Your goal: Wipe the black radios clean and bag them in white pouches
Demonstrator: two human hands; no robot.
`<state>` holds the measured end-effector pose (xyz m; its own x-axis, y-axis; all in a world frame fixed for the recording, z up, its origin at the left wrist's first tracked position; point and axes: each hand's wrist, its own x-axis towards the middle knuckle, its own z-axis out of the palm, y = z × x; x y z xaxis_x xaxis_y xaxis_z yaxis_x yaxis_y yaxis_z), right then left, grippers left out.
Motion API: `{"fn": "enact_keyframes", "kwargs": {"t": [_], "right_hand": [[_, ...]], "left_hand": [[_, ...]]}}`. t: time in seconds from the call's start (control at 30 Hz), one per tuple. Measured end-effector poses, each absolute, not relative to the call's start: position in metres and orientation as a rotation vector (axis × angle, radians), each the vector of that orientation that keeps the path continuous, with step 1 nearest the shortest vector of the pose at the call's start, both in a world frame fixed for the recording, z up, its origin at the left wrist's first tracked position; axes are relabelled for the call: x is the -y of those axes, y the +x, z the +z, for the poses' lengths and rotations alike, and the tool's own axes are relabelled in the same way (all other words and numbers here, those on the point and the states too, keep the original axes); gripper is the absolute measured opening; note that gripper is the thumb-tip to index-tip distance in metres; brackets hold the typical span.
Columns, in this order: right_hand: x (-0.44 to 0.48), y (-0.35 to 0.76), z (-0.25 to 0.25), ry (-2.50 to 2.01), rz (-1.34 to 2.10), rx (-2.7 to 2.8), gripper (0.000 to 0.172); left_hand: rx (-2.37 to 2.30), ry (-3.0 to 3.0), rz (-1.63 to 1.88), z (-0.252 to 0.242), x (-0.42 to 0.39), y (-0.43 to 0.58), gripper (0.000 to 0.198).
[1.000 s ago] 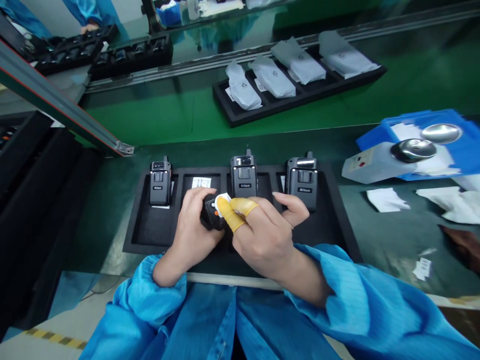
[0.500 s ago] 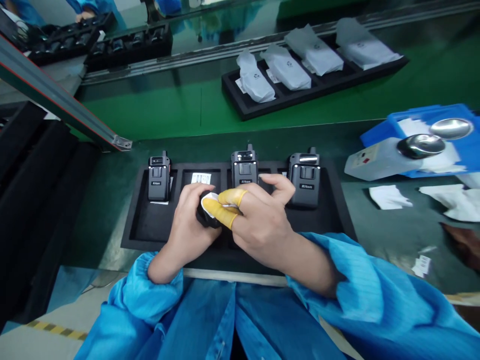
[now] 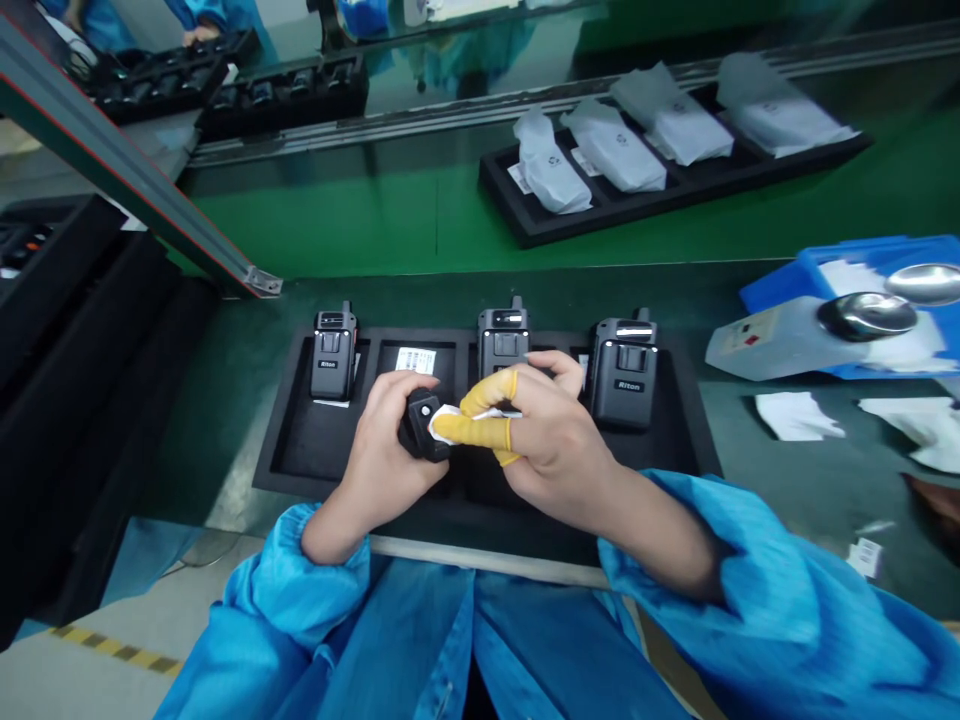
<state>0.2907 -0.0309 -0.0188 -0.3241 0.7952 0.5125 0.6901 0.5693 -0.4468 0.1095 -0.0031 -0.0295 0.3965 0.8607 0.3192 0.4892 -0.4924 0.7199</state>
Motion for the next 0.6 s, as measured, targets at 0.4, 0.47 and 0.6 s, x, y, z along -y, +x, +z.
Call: {"fn": "enact_keyframes", "kwargs": {"t": [0.4,0.47,0.6], "right_hand": [[0.057,0.309,-0.040,-1.390,-0.025,1.996,0.024],[0.065,0.311,-0.045,-1.404,-0.029,1.974,0.023],[0.075,0.311,-0.057,-1.402,-0.031,1.934,0.025]], "left_hand": [[-1.227,2.087,0.911,-0.025,0.002,0.108,0.052],[-1.236,2.078,0.905,-0.025,0.002,0.108,0.051],[-1.260,2.062,0.896,-0.023,0.000,0.110,0.050]]}}
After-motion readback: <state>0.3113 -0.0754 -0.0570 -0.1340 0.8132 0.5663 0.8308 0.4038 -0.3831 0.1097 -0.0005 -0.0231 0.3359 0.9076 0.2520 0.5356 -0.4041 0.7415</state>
